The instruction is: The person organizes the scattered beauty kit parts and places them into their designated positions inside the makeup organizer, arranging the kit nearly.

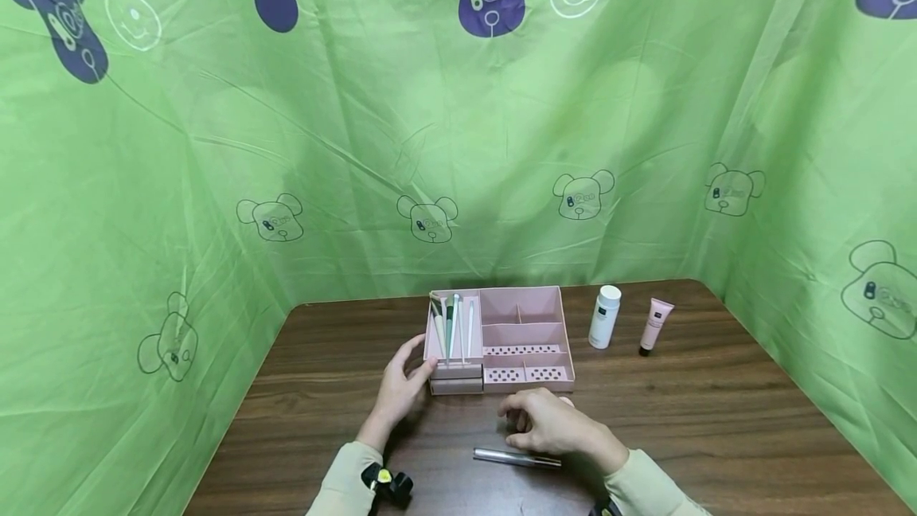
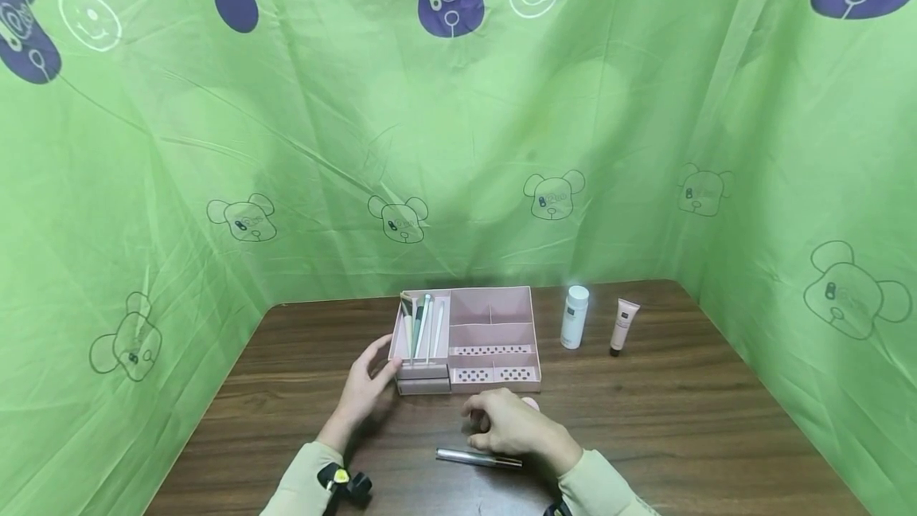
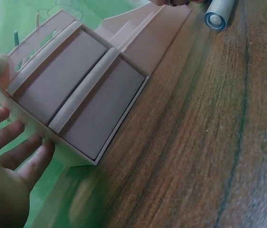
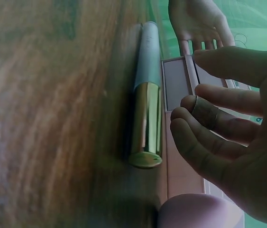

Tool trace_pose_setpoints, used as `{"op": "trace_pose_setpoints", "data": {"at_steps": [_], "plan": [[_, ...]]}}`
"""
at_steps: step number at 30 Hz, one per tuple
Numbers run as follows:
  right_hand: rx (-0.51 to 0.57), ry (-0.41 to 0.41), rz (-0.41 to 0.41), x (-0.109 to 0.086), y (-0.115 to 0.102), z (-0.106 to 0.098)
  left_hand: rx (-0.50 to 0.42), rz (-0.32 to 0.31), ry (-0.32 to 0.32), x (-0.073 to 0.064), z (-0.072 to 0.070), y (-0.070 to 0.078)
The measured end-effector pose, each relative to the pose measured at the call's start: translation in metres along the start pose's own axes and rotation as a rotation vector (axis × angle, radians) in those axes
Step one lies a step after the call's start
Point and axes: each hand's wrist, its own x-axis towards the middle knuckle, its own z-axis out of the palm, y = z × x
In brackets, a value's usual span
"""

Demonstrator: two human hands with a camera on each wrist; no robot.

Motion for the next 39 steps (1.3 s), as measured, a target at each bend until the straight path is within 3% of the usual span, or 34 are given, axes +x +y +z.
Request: {"op": "trace_pose_setpoints", "data": {"at_steps": [6,39], "plan": [[0.025,-0.017,-0.073,0.000,0.001,0.002,-0.013,-0.002,-0.006,0.001,0.000,0.002],[-0.047,-0.119,-0.109,-0.003,-0.002,0.011,-0.033,-0.019,-0.010,0.000,0.001,0.004]]}}
